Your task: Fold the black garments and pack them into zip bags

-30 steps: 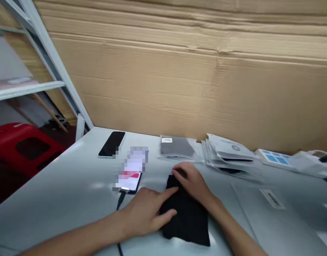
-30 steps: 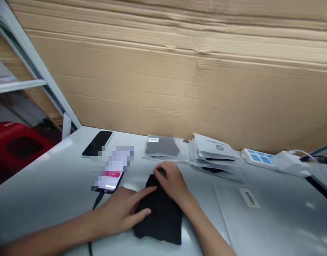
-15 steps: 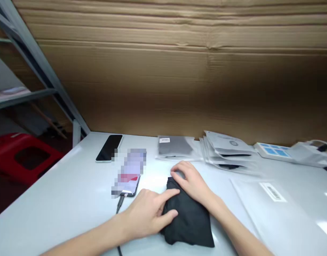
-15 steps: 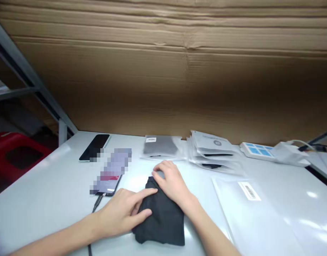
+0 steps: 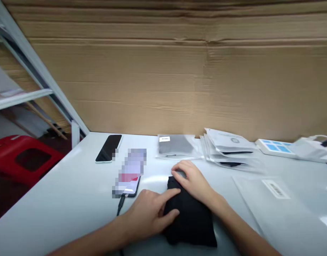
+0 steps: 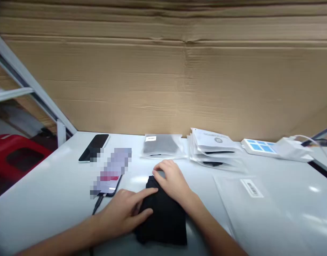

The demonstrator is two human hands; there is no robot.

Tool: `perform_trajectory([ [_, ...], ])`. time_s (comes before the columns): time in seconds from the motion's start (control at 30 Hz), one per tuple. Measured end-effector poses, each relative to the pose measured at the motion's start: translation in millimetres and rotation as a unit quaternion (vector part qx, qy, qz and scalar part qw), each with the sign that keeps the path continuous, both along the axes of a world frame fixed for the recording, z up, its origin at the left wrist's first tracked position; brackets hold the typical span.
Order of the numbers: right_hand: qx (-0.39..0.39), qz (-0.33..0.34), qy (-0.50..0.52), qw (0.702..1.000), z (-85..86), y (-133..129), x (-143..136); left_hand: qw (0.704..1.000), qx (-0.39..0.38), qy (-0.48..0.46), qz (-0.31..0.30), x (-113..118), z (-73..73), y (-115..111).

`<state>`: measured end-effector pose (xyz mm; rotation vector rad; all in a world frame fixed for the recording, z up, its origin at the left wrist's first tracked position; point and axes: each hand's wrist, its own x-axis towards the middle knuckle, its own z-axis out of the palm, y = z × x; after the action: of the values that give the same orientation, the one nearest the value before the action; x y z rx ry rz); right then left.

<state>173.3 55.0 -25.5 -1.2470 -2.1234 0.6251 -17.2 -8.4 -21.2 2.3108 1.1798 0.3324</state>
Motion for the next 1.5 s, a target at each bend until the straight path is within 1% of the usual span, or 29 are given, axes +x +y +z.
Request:
perform_trajectory([
  [0.17, 0.001, 0.005, -0.002, 1.0, -2.0, 0.6, 1.1, 1.0, -0.004, -0.03, 0.0, -0.3, -3.9, 0.3],
  [0.53, 0.001, -0.004, -0.019, 1.0, 1.8, -0.4, 0.8, 0.999, -0.019, -0.025, 0.012, 1.7, -7.1, 1.7],
  [0.77, 0.002, -0.005, -0.017, 1.0, 2.2, -0.9, 0.5, 0.999, -0.033, -0.015, 0.015, 3.0, -3.0, 1.9],
  [0.9, 0.004, -0.011, -0.022, 1.0, 3.0, -1.0, 0.7, 0.999, -0.03, -0.016, 0.012, 3.1, -3.7, 1.9],
  [1.03, -0.001, -0.003, -0.017, 1.0, 1.7, -1.1, 1.3, 0.999, -0.027, -0.015, 0.021, 2.6, -4.5, 1.8],
  [1.3, -0.004, 0.0, 0.004, 1.0, -1.2, -0.2, 0.1, 0.999, -0.021, -0.013, 0.025, 1.3, 0.5, -0.2],
  [1.5, -0.002, -0.006, 0.004, 1.0, -0.9, -0.5, -0.1, 0.999, -0.028, -0.006, 0.022, 1.5, 1.1, -0.2],
])
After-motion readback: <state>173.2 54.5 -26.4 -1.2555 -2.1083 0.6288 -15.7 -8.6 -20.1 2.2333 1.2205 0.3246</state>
